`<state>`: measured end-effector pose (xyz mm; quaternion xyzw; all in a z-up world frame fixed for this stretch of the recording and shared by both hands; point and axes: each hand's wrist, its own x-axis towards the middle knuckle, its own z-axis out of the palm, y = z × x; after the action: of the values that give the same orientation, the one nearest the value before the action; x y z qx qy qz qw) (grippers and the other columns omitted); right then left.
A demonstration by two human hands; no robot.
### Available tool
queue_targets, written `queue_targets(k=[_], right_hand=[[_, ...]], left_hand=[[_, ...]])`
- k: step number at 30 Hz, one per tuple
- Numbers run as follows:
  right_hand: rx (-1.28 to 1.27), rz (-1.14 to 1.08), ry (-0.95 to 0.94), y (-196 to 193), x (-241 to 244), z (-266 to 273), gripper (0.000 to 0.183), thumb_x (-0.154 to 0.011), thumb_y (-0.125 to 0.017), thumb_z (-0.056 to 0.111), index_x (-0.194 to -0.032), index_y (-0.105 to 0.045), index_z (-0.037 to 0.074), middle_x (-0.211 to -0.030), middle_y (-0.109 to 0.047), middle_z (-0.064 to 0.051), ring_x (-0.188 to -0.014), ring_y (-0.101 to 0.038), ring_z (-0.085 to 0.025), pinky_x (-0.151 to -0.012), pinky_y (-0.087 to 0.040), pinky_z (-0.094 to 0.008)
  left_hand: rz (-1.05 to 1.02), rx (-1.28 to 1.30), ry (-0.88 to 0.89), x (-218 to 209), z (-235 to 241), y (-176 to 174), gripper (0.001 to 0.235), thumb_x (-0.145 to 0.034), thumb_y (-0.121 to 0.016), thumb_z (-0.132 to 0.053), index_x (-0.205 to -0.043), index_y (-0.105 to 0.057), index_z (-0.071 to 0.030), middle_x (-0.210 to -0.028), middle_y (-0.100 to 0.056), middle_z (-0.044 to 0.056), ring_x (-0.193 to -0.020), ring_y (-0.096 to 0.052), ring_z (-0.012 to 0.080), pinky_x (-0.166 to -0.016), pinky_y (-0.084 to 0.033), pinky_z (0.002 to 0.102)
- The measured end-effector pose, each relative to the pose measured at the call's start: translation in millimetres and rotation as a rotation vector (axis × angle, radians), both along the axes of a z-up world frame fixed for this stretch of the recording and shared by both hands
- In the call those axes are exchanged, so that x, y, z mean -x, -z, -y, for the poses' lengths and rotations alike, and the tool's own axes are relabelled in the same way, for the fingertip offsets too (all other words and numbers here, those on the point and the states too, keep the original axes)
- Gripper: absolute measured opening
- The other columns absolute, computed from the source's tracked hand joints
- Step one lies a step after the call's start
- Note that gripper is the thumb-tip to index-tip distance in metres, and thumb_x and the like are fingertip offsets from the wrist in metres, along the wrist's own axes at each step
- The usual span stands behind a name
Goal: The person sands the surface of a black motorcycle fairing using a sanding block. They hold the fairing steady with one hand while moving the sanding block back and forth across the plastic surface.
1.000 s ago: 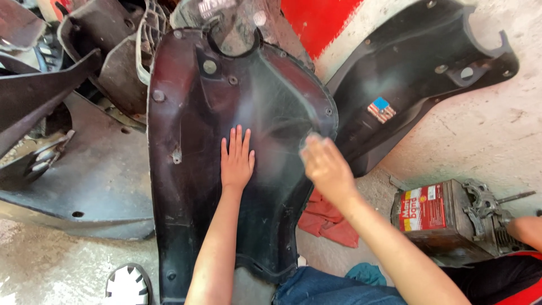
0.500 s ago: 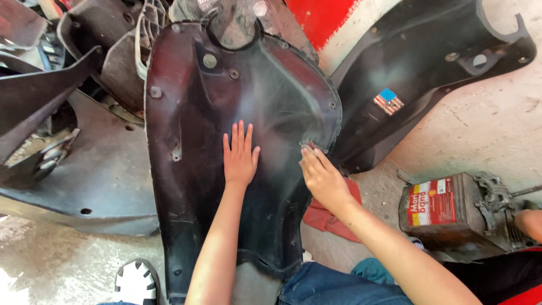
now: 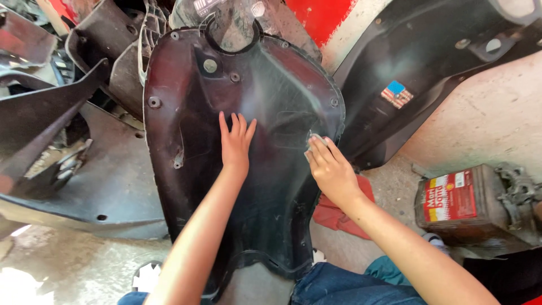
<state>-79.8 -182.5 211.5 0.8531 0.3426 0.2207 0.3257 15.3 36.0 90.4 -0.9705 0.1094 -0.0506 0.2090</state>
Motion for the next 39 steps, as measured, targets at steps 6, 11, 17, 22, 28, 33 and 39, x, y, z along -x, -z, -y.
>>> queue_targets(k=[6, 11, 17, 22, 28, 33, 39], right_hand=[[0.115, 0.009, -0.006, 17, -7, 7, 0.039, -0.089, -0.056, 0.020, -0.118, -0.074, 0.002, -0.137, -0.066, -0.016, -0.139, -0.050, -0.027, -0.121, -0.029, -0.042], [0.052, 0.047, 0.006, 6, -7, 3, 0.039, -0.088, -0.056, 0.020, -0.119, -0.073, 0.003, -0.137, -0.066, -0.014, -0.140, -0.050, -0.027, -0.121, -0.028, -0.043], [0.057, 0.024, -0.084, -4, -9, 18, 0.039, -0.086, -0.058, 0.021, -0.118, -0.075, 0.004, -0.136, -0.067, -0.014, -0.136, -0.053, -0.026, -0.120, -0.031, -0.044], [-0.171, 0.008, -0.138, -10, -3, 13, 0.031, -0.086, -0.063, 0.017, -0.112, -0.076, 0.007, -0.133, -0.068, -0.012, -0.134, -0.055, -0.024, -0.120, -0.035, -0.043], [-0.160, -0.102, -0.103, -41, -6, -3, 0.027, -0.082, -0.067, 0.015, -0.105, -0.076, 0.007, -0.126, -0.070, -0.009, -0.133, -0.055, -0.026, -0.115, -0.039, -0.043], [-0.067, -0.080, -0.077, -7, -4, 7, 0.038, -0.078, -0.068, 0.019, -0.111, -0.076, 0.004, -0.126, -0.070, -0.012, -0.132, -0.056, -0.026, -0.117, -0.037, -0.045], [-0.243, -0.100, -0.050, -36, 2, -2, 0.037, -0.082, -0.064, 0.015, -0.115, -0.075, 0.005, -0.132, -0.069, -0.012, -0.133, -0.055, -0.025, -0.119, -0.035, -0.046]], left_hand=[[-0.161, -0.483, 0.059, -56, -30, -60, 0.078, -0.100, -0.051, -0.043, -0.166, -0.013, -0.024, -0.160, -0.035, 0.015, -0.148, -0.028, 0.0376, -0.115, -0.004, 0.070], [-0.087, -0.242, 0.014, -98, -83, -66, 0.051, -0.106, -0.052, -0.036, -0.156, -0.047, -0.024, -0.159, -0.046, 0.010, -0.151, -0.037, 0.0362, -0.122, -0.012, 0.068], [-0.078, -0.166, 0.011, -60, -109, -91, 0.064, -0.096, -0.060, -0.046, -0.154, -0.044, -0.023, -0.165, -0.030, 0.011, -0.154, -0.022, 0.0347, -0.117, -0.014, 0.067], [-0.108, -0.121, 0.075, -61, -119, -92, 0.083, -0.086, -0.073, -0.055, -0.155, -0.042, -0.021, -0.168, -0.025, 0.011, -0.155, -0.018, 0.0353, -0.116, -0.021, 0.065], [-0.033, 0.004, 0.121, -51, -132, -98, 0.078, -0.084, -0.075, -0.057, -0.149, -0.051, -0.022, -0.167, -0.029, 0.012, -0.154, -0.025, 0.0387, -0.117, -0.026, 0.061], [-0.066, 0.145, 0.170, -47, -140, -108, 0.082, -0.082, -0.075, -0.060, -0.148, -0.050, -0.018, -0.164, -0.030, 0.016, -0.152, -0.024, 0.0371, -0.119, -0.024, 0.056], [-0.037, 0.128, 0.120, -44, -132, -110, 0.078, -0.082, -0.075, -0.059, -0.144, -0.055, -0.017, -0.165, -0.029, 0.023, -0.151, -0.027, 0.0382, -0.119, -0.024, 0.055]])
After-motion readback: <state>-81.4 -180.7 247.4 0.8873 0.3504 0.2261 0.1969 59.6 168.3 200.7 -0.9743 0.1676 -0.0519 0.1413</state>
